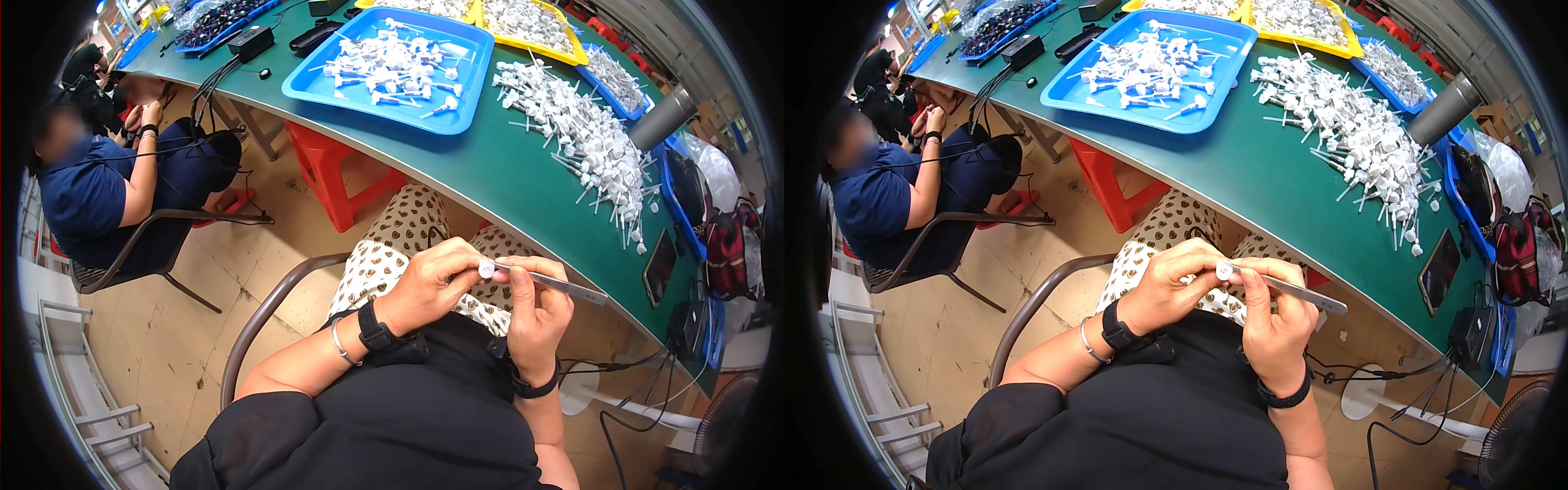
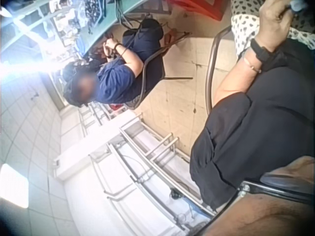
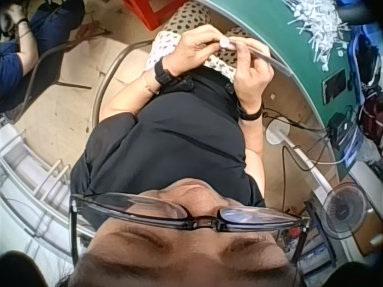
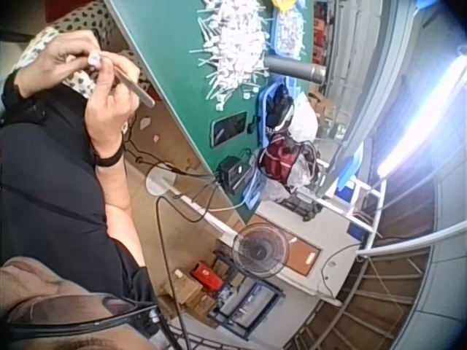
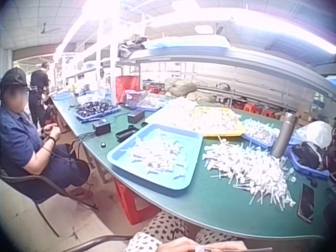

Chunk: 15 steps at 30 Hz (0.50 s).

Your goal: The person uses tweezers to pick up small white plastic components from a pile on a green table and places them into a blue tray. The person repeats this pick-and-place action continuously throughout the video.

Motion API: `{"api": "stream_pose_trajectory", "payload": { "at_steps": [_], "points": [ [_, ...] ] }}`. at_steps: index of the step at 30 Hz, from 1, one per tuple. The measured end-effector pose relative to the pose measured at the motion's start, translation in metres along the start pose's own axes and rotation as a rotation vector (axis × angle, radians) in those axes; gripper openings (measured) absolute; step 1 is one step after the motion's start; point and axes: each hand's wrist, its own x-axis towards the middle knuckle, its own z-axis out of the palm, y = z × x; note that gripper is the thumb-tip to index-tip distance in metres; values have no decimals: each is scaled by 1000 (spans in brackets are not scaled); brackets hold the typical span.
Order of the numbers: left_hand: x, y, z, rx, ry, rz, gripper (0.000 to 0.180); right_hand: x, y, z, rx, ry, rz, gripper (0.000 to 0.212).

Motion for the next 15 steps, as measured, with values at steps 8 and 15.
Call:
{"api": "stream_pose_trajectory", "payload": {
  "at_steps": [8,15],
  "points": [
    [1,3,0,-45,-20,-51,14,1,0,-1,21,-10,-2,7],
    [0,0,1,-68,-25,-55,15,2,2,-2,-2,-19,-6,8]
  ]
}}
